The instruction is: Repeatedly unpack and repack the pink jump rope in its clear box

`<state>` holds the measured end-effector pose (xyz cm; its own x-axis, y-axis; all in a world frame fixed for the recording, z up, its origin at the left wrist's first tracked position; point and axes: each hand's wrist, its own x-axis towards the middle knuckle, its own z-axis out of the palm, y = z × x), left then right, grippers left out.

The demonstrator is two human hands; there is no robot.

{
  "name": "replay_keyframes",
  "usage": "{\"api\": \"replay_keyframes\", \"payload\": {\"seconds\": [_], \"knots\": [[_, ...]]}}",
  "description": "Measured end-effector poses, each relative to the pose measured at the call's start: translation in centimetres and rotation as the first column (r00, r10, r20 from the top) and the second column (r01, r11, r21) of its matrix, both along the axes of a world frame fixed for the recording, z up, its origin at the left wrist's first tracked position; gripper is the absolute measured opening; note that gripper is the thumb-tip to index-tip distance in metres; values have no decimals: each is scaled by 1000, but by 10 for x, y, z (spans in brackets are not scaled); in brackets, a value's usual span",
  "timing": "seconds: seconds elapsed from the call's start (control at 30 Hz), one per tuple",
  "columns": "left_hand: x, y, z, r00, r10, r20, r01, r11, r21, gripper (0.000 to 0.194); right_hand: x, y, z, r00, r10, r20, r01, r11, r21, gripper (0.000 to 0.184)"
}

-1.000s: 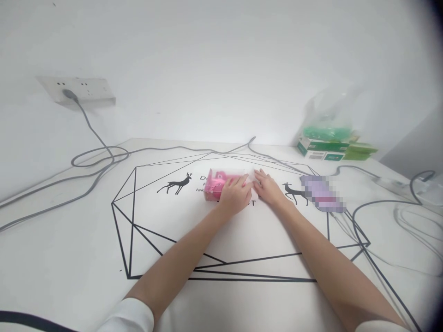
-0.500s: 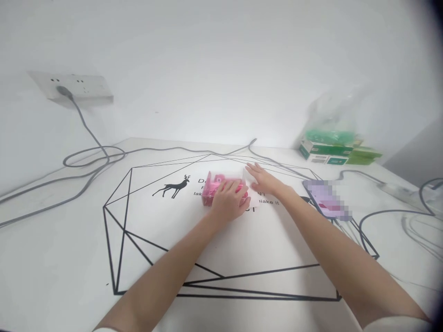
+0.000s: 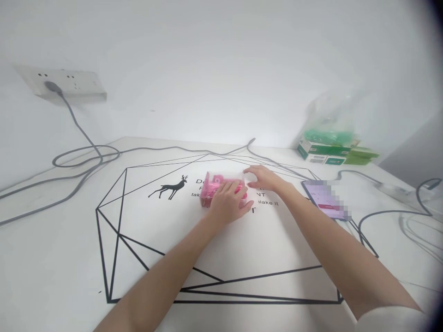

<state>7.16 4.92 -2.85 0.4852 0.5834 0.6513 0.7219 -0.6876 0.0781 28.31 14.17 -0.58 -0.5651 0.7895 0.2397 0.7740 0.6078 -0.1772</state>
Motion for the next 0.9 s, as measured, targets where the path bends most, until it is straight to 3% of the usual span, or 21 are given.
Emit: {"api": "replay_keyframes", "payload": {"seconds": [0.27, 0.5, 0.63, 0.9], "knots": [[-1, 1, -3, 999, 21, -31, -19, 997, 69, 25, -3, -39, -15, 996, -65, 58, 57, 990, 131, 49], [1, -1, -4, 999, 45, -20, -43, 995, 90, 27, -14, -58, -18, 997, -67, -41, 68, 998, 18, 49], [6, -4, -4, 999, 46, 21, -48, 997, 68, 30, -15, -63, -15, 992, 2, -126, -6, 1000, -29, 49], [8, -4, 0, 998, 19, 55, -18, 1000, -14, 61, -12, -72, -7, 985, -1, -175, -29, 985, -168, 55]]}}
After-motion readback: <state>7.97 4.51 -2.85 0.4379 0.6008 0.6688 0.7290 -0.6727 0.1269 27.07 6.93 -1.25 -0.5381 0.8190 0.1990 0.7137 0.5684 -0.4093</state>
